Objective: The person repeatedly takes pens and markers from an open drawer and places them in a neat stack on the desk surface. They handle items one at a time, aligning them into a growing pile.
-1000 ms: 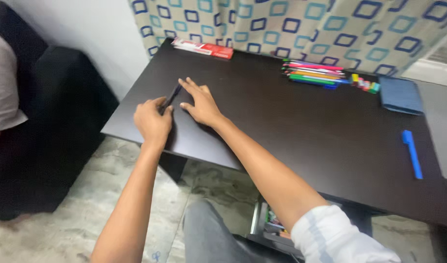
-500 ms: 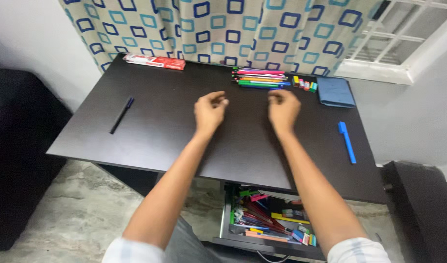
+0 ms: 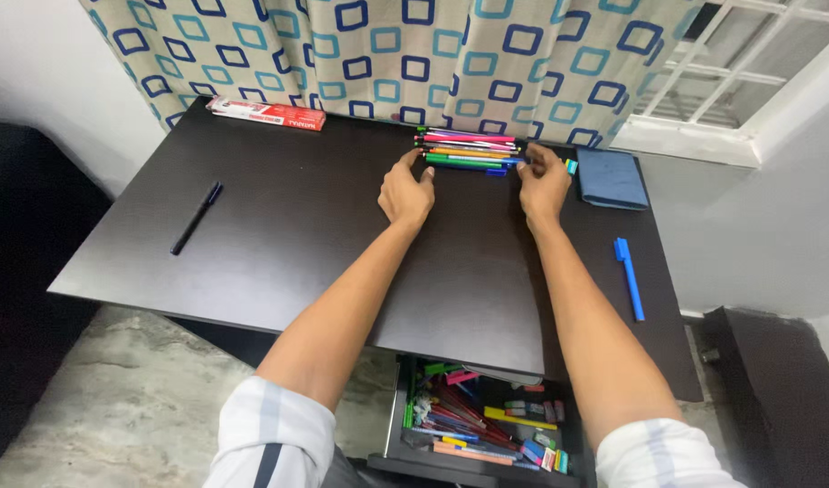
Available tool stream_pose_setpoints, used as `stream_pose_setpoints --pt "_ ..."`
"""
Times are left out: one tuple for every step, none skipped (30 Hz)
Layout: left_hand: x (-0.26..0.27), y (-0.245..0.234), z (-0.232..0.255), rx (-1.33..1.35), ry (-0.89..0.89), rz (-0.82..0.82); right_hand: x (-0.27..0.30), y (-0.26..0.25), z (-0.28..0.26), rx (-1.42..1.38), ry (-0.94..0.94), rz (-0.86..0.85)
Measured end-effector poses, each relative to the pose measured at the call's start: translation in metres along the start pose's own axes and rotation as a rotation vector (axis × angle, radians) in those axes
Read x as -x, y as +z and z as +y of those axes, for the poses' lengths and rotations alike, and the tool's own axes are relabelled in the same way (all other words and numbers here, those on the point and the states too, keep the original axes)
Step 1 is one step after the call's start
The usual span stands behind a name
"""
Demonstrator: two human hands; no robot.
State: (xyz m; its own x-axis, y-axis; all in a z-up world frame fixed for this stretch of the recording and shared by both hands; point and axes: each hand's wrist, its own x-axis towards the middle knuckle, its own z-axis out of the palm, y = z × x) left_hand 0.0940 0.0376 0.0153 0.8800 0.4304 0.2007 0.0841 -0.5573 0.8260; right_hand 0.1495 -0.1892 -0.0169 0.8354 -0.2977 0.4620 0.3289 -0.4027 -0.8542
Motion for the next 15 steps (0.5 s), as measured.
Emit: stream_pose_setpoints --pt "0.000 0.001 0.001 -0.002 -0.009 0.000 -0.003 0.001 0.004 -0.023 0.006 0.004" --pt "-0.001 0.001 0.003 -0.005 -0.014 0.000 -0.006 0.002 0.007 -0.024 -0.001 0.007" --pt "-0.004 0.001 0.006 -0.008 -0.020 0.000 -0.008 0.003 0.009 -0.026 -0.008 0.011" --pt "-0.002 0.001 0.005 -0.020 -0.021 -0.009 -0.004 0.002 0.013 -0.024 -0.008 0.012" --pt "-0.002 0.002 0.004 -0.031 -0.022 -0.018 0.000 0.001 0.016 -0.067 0.009 0.009" --pt "-0.004 0.003 0.005 -0.039 -0.017 -0.022 -0.001 0.000 0.017 -0.112 0.018 0.008" --pt "-0.005 0.004 0.006 -0.025 0.012 0.001 -0.002 -0.001 0.018 -0.157 0.026 0.007" --pt "-0.003 0.003 0.005 -0.016 0.038 0.023 -0.001 -0.002 0.017 -0.190 0.025 0.011" --pt "-0.001 0.002 0.003 -0.007 0.063 0.045 0.001 -0.004 0.016 -0.222 0.024 0.014" --pt "-0.001 0.001 0.003 0.033 0.108 0.060 0.000 -0.005 0.013 -0.256 0.014 0.020" --pt "0.002 -0.001 0.003 0.072 0.152 0.074 0.001 -0.007 0.010 -0.311 0.042 0.034" --pt "0.006 -0.002 0.003 0.113 0.194 0.085 0.005 -0.011 0.006 -0.361 0.071 0.049" --pt "0.010 -0.002 0.004 0.130 0.220 0.070 0.009 -0.015 0.002 -0.412 0.101 0.063" --pt "0.013 -0.004 0.006 0.146 0.249 0.054 0.013 -0.021 -0.002 -0.454 0.133 0.083" --pt "0.016 -0.006 0.009 0.163 0.278 0.037 0.017 -0.029 -0.007 -0.497 0.165 0.104"
